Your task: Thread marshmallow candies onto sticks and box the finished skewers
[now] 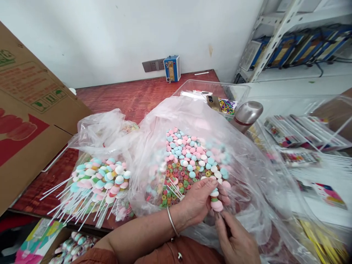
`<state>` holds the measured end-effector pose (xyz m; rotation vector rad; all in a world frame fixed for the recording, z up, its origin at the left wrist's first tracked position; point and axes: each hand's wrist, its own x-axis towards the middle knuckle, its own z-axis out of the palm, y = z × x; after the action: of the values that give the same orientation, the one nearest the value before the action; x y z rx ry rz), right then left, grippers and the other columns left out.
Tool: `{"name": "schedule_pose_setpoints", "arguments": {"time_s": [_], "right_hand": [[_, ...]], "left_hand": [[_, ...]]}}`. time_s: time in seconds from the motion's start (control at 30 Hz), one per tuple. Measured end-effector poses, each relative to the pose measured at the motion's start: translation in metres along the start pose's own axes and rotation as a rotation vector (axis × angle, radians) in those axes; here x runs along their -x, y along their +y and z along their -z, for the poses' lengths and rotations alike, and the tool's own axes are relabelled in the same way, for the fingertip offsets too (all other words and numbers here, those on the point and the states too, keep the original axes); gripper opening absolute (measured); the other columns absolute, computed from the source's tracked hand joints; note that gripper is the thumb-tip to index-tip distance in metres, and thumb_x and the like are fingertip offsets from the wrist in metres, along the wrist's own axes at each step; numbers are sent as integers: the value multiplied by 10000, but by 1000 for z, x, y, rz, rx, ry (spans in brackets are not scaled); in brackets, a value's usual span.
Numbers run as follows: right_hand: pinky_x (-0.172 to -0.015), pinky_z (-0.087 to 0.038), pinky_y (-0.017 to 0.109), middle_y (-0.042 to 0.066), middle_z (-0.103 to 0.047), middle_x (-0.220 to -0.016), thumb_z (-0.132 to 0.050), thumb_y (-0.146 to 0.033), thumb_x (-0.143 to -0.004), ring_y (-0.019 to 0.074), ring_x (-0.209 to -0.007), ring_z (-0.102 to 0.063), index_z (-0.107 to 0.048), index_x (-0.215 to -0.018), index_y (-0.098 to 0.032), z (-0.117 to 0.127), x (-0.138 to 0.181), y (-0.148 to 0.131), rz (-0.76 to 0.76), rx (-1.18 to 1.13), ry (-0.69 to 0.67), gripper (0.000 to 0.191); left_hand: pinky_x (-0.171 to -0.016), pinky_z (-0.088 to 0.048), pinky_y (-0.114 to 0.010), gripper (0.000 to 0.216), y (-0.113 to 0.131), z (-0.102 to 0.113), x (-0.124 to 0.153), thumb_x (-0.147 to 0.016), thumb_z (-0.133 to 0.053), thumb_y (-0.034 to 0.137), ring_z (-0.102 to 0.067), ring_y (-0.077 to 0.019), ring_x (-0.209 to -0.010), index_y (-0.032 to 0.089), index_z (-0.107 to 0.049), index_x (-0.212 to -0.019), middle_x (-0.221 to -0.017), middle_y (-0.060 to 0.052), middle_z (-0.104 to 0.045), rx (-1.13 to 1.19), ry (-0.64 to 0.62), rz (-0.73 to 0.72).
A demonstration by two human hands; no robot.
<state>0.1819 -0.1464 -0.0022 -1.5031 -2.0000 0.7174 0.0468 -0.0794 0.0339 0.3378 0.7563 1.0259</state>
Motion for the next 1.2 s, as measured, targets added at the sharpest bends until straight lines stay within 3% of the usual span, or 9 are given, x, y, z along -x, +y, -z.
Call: {"name": "schedule_pose_setpoints", "arguments": {"time_s": [0.2, 0.33, 0.57, 0.67, 0.77, 0.83, 0.9, 1.0, 1.2], "right_hand": [[-566, -548, 256, 55, -787, -863, -411, -438, -991, 235, -709, -757, -658, -1119, -276, 1, 19, 20, -61, -29, -137, 322], [-542, -547, 271, 50, -782, -802, -349, -407, -1006, 244, -678, -755, -658, -1169, -276, -1, 20, 25, -42, -2, -169, 373], [-564, -520, 283, 115, -777, -908, -291, -359, -1013, 237, -683, -736, -642, -1160, -198, -11, -20, -13, -5, -29, -146, 413], [-560, -490, 268, 91, -755, -799, -299, -339, -1009, 218, -645, -702, -667, -998, -190, -14, -34, -23, 35, -67, -163, 397], [-509, -413, 254, 53, -719, -692, -320, -336, -1003, 193, -557, -650, -659, -857, -207, -11, -43, -25, 53, 36, -149, 391], [-478, -335, 259, 37, -705, -639, -347, -316, -995, 188, -515, -634, -658, -826, -221, -7, -47, -26, 59, 193, -145, 367], [-465, -262, 272, 26, -699, -601, -392, -290, -982, 191, -503, -637, -659, -800, -232, -4, -52, -28, 69, 346, -183, 328], [-470, -195, 288, 27, -720, -613, -456, -276, -972, 200, -542, -666, -671, -788, -244, -1, -61, -35, 75, 508, -249, 285], [-479, -196, 295, 67, -729, -646, -496, -239, -960, 188, -537, -660, -710, -776, -236, 3, -83, -47, 93, 636, -333, 282]], "left_hand": [[-477, -364, -210, 392, -2, 5, 1, -765, -729, 501, -567, -119, -578, 125, -622, -784, -696, -33, -591, 26, 29, -13], [-496, -376, -217, 420, -2, 5, 2, -745, -735, 531, -537, -106, -532, 129, -616, -772, -677, -19, -583, 51, 77, -21], [-665, -456, -245, 297, -3, 10, 12, -828, -674, 427, -583, -125, -648, 149, -617, -738, -721, -24, -613, 18, 68, -166], [-700, -472, -275, 314, 5, 23, 20, -872, -613, 461, -605, -149, -693, 153, -627, -815, -795, -48, -642, -84, 104, -207], [-738, -486, -319, 395, 22, 45, 29, -938, -486, 522, -623, -177, -770, 186, -609, -1106, -968, -75, -660, -394, 216, -329], [-806, -476, -351, 357, 37, 62, 33, -956, -487, 457, -615, -205, -877, 221, -588, -1203, -1037, -80, -652, -827, 332, -511], [-871, -440, -393, 224, 49, 76, 36, -949, -525, 332, -582, -240, -963, 228, -653, -1101, -1012, -81, -651, -1330, 391, -650], [-847, -414, -424, 104, 57, 87, 35, -904, -585, 225, -553, -274, -969, 215, -687, -921, -943, -82, -643, -1857, 408, -674], [-780, -394, -414, 39, 48, 90, 32, -883, -625, 196, -551, -271, -928, 206, -662, -879, -935, -60, -654, -2119, 448, -693]]}}
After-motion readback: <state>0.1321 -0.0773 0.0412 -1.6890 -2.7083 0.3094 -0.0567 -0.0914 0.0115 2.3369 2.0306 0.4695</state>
